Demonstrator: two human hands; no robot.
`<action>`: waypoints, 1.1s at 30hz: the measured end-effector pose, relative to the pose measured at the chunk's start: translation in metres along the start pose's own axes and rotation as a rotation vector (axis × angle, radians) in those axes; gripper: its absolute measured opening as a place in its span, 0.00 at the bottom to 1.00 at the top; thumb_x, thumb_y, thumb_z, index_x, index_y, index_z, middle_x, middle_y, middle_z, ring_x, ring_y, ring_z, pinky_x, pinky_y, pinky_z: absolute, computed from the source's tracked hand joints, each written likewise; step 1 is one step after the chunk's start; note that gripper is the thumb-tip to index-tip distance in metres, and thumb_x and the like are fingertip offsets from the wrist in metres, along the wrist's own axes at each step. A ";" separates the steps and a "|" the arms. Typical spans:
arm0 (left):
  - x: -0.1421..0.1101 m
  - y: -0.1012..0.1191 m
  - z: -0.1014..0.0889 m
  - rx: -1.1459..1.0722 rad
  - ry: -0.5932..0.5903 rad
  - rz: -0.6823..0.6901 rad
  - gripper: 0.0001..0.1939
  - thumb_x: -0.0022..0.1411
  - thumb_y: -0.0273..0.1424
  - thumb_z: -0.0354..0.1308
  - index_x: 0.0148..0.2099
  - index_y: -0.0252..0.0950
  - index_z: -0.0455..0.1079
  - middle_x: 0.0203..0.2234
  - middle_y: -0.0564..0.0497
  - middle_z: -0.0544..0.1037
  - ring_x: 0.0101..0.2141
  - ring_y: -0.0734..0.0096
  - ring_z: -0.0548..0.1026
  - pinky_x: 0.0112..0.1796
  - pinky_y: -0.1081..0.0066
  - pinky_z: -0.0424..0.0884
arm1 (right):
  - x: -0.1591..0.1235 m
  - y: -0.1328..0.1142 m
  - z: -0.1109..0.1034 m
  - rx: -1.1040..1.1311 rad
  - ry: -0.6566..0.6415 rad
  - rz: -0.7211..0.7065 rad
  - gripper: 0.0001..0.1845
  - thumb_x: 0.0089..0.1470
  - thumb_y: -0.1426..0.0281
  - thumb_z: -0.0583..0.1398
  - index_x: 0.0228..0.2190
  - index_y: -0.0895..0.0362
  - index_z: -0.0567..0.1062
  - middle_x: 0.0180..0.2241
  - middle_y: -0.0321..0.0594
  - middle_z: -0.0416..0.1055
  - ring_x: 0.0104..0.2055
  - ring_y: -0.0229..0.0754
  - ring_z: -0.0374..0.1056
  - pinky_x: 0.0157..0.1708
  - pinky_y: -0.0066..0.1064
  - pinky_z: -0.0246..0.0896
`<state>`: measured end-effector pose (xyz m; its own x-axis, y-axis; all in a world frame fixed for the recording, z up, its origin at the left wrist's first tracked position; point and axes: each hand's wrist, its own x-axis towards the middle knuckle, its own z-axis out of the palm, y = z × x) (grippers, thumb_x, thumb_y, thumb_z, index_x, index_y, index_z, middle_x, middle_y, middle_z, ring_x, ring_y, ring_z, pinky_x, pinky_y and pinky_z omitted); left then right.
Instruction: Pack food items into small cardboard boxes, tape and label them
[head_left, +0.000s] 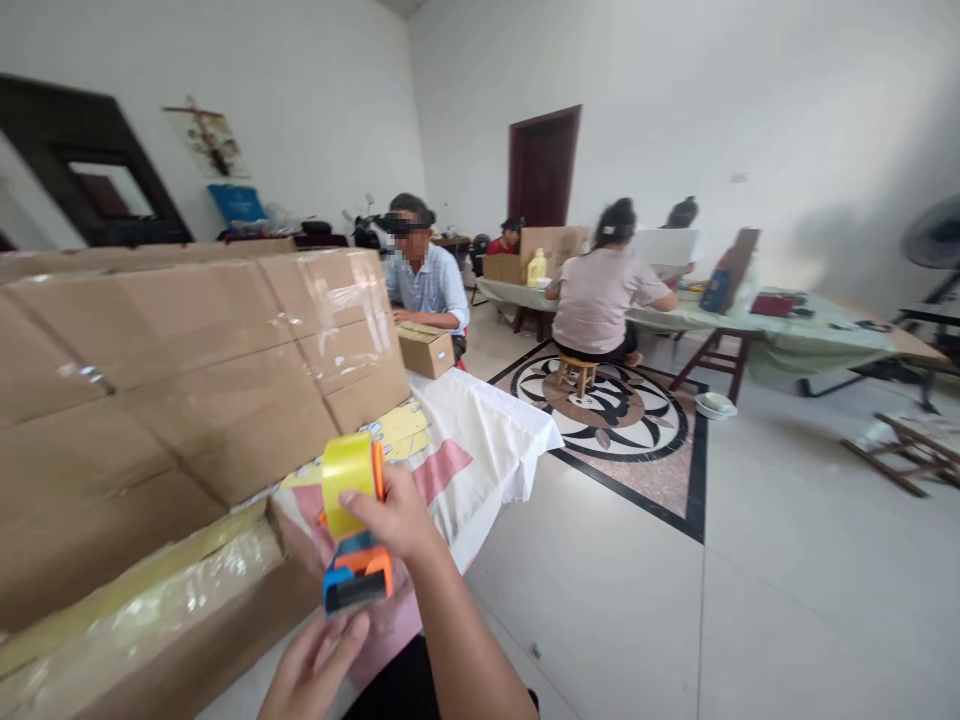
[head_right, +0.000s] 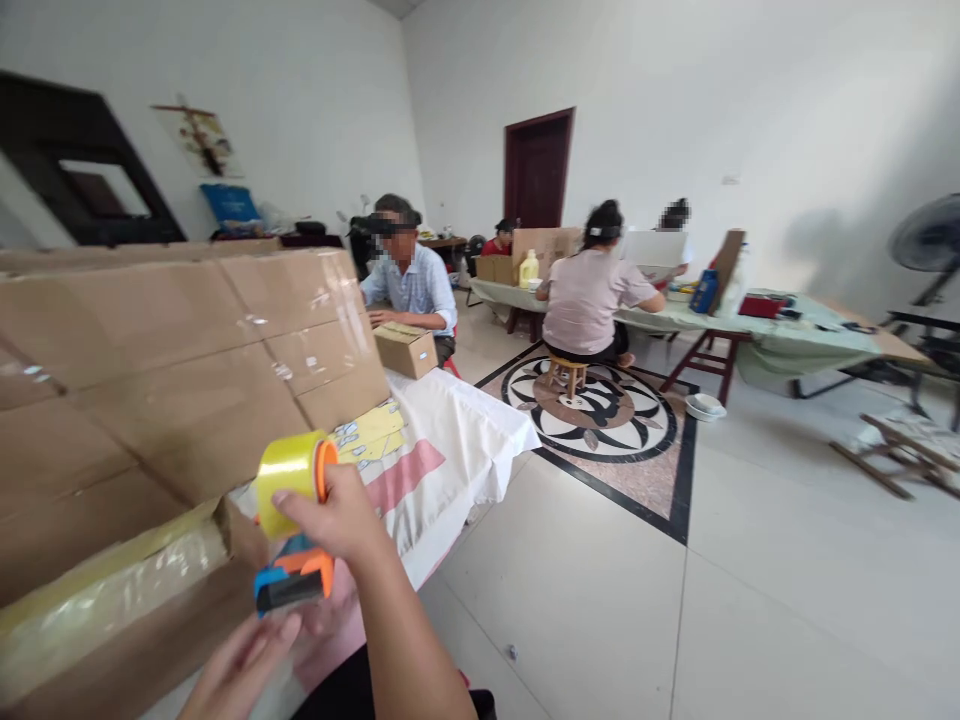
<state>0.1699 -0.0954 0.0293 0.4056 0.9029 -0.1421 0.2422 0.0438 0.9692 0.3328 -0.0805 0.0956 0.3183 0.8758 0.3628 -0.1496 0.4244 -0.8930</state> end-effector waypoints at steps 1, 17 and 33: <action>0.001 0.006 -0.002 -0.008 -0.013 0.015 0.28 0.44 0.60 0.67 0.27 0.40 0.73 0.27 0.46 0.80 0.36 0.52 0.79 0.41 0.62 0.77 | 0.005 0.000 0.003 0.027 0.006 0.028 0.14 0.49 0.58 0.64 0.30 0.58 0.75 0.26 0.36 0.72 0.27 0.39 0.69 0.28 0.29 0.66; -0.007 0.038 -0.030 0.345 0.135 0.130 0.20 0.65 0.47 0.57 0.28 0.38 0.71 0.41 0.45 0.77 0.43 0.60 0.74 0.29 0.75 0.66 | 0.012 0.094 -0.013 -0.084 0.252 0.150 0.23 0.59 0.48 0.59 0.31 0.57 0.76 0.22 0.39 0.70 0.26 0.43 0.71 0.25 0.33 0.69; -0.002 0.023 -0.021 0.137 -0.007 -0.094 0.15 0.60 0.45 0.63 0.36 0.38 0.77 0.15 0.57 0.69 0.19 0.73 0.67 0.23 0.75 0.63 | 0.011 0.102 -0.027 -0.135 0.331 0.093 0.23 0.62 0.49 0.57 0.34 0.57 0.76 0.24 0.39 0.69 0.25 0.40 0.69 0.23 0.32 0.66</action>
<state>0.1557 -0.0871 0.0558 0.3817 0.8945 -0.2329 0.3974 0.0687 0.9151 0.3467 -0.0337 0.0012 0.5982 0.7779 0.1923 -0.0741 0.2927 -0.9533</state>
